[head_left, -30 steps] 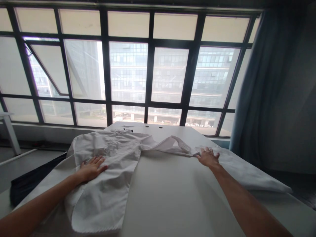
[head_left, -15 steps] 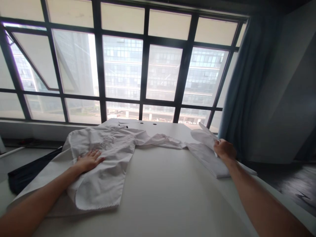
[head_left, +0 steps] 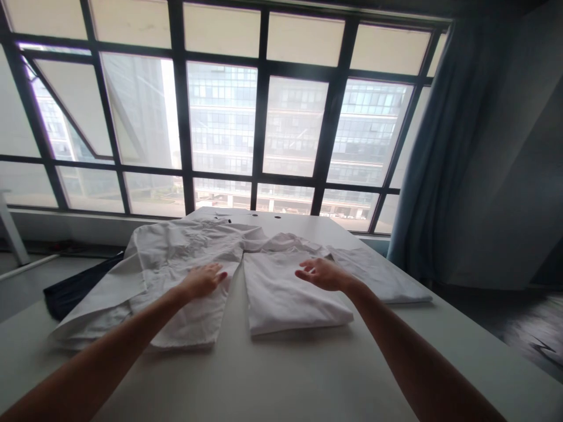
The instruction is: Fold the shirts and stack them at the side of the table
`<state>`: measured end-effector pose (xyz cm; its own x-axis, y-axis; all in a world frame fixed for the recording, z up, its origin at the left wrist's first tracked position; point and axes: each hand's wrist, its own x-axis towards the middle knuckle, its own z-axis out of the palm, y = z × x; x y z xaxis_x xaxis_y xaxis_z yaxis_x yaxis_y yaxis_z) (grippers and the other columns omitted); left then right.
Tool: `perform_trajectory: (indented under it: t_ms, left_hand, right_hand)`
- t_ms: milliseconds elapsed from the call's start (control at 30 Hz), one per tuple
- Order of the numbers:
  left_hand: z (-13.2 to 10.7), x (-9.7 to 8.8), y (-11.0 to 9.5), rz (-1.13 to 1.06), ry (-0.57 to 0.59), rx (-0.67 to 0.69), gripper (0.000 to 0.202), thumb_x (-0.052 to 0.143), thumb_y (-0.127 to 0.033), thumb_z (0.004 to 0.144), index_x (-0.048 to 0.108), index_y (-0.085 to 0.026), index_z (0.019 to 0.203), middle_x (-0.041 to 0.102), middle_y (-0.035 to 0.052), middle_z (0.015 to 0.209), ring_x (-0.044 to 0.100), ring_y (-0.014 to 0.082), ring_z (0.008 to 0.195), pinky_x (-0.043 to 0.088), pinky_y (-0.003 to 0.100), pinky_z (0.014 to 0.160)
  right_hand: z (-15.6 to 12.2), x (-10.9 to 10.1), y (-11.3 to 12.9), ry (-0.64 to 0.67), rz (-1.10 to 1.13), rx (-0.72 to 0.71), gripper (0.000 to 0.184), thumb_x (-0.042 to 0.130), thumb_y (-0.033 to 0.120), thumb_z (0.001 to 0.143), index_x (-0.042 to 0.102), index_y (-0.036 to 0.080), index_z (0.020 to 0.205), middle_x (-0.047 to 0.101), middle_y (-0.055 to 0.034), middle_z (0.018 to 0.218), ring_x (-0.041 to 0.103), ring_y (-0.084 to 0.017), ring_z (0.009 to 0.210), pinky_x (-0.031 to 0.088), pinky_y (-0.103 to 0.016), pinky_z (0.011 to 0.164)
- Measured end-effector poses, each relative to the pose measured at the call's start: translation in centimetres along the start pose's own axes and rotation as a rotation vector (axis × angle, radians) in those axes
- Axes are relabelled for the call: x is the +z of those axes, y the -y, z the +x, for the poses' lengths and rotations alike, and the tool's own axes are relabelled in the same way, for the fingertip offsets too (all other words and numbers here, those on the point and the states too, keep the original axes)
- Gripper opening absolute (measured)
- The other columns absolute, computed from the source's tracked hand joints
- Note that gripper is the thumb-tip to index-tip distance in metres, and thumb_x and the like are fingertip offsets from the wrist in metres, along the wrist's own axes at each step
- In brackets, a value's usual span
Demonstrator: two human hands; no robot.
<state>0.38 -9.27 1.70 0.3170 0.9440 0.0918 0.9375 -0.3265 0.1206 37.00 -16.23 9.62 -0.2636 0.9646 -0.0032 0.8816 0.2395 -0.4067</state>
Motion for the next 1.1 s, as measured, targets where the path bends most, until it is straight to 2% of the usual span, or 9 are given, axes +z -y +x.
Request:
perform_trajectory:
  t_ms: [100, 200, 300, 467, 567, 733, 833, 1000, 1100]
  left_hand:
    - [-1.1, 1.0, -3.8, -0.040, 0.118, 0.091, 0.067, 0.026, -0.064, 0.095, 0.044, -0.025, 0.148, 0.038, 0.0146, 0.155, 0.034, 0.0322, 0.143, 0.025, 0.053, 0.114]
    - [-2.0, 2.1, -5.0, -0.029, 0.185, 0.130, 0.073, 0.030, -0.069, 0.093, 0.036, -0.026, 0.152, 0.024, 0.0141, 0.161, 0.020, 0.0348, 0.148, 0.018, 0.062, 0.114]
    - [-2.4, 3.0, -3.7, 0.003, 0.207, 0.141, 0.073, 0.025, -0.065, 0.096, 0.028, -0.022, 0.155, 0.012, 0.0124, 0.163, 0.008, 0.0319, 0.151, 0.007, 0.062, 0.116]
    - [-1.7, 3.6, 0.3, 0.060, 0.106, 0.071, 0.067, 0.027, -0.054, 0.099, 0.030, -0.017, 0.155, 0.011, 0.0112, 0.163, 0.005, 0.0284, 0.151, 0.003, 0.054, 0.119]
    - [-0.7, 3.7, 1.9, 0.068, 0.083, 0.023, 0.062, 0.030, -0.050, 0.098, 0.037, -0.019, 0.152, 0.018, 0.0109, 0.162, 0.013, 0.0302, 0.150, 0.007, 0.054, 0.119]
    - [1.7, 3.7, 3.2, 0.050, 0.061, -0.069, 0.058, 0.034, -0.048, 0.097, 0.045, -0.022, 0.147, 0.034, 0.0092, 0.158, 0.023, 0.0296, 0.148, 0.014, 0.048, 0.119]
    - [2.6, 3.4, 3.7, 0.022, 0.042, -0.089, 0.057, 0.037, -0.047, 0.096, 0.049, -0.021, 0.144, 0.043, 0.0106, 0.152, 0.029, 0.0314, 0.145, 0.017, 0.048, 0.118]
    - [1.9, 2.0, 4.5, -0.086, 0.034, 0.009, 0.059, 0.049, -0.048, 0.088, 0.056, -0.015, 0.137, 0.049, 0.0149, 0.148, 0.042, 0.0315, 0.138, 0.028, 0.044, 0.114]
    - [0.5, 1.4, 3.5, -0.115, 0.022, 0.071, 0.050, 0.051, -0.047, 0.087, 0.066, -0.017, 0.123, 0.059, 0.0143, 0.138, 0.053, 0.0319, 0.127, 0.034, 0.045, 0.111]
  right_hand:
    - [0.9, 2.1, -4.8, -0.072, -0.155, 0.250, 0.064, 0.058, 0.055, 0.088, 0.056, 0.014, 0.136, 0.056, -0.0190, 0.140, 0.053, -0.032, 0.128, 0.039, -0.042, 0.107]
    - [1.1, 4.1, -9.3, -0.049, -0.243, 0.396, 0.067, 0.050, 0.057, 0.091, 0.049, 0.014, 0.142, 0.042, -0.0186, 0.152, 0.037, -0.033, 0.141, 0.030, -0.046, 0.114]
    - [0.8, 4.9, -12.6, -0.038, -0.257, 0.366, 0.062, 0.035, 0.056, 0.098, 0.049, 0.016, 0.143, 0.039, -0.0155, 0.154, 0.032, -0.029, 0.144, 0.027, -0.045, 0.115]
    - [0.8, 4.3, -15.9, -0.314, -0.291, 0.329, 0.047, 0.045, 0.041, 0.096, 0.061, 0.012, 0.129, 0.054, -0.0170, 0.142, 0.048, -0.027, 0.133, 0.033, -0.035, 0.111]
    - [0.9, 4.1, -16.2, -0.402, -0.233, 0.309, 0.045, 0.047, 0.037, 0.095, 0.062, 0.011, 0.128, 0.059, -0.0160, 0.137, 0.052, -0.025, 0.129, 0.034, -0.030, 0.110]
    - [1.3, 5.4, -13.6, -0.259, -0.155, 0.257, 0.049, 0.045, 0.042, 0.097, 0.058, 0.011, 0.132, 0.056, -0.0158, 0.140, 0.051, -0.024, 0.131, 0.034, -0.029, 0.110]
    - [1.7, 6.5, -11.8, -0.232, -0.166, 0.223, 0.045, 0.045, 0.040, 0.097, 0.061, 0.011, 0.128, 0.057, -0.0179, 0.138, 0.054, -0.025, 0.128, 0.037, -0.032, 0.107]
    - [1.8, 7.1, -11.4, -0.324, -0.146, 0.155, 0.036, 0.050, 0.034, 0.093, 0.067, 0.012, 0.117, 0.065, -0.0175, 0.126, 0.060, -0.026, 0.118, 0.040, -0.033, 0.103]
    - [2.2, 7.3, -11.7, -0.437, -0.070, 0.064, 0.029, 0.054, 0.028, 0.085, 0.070, 0.013, 0.105, 0.068, -0.0157, 0.118, 0.062, -0.026, 0.113, 0.041, -0.033, 0.102]
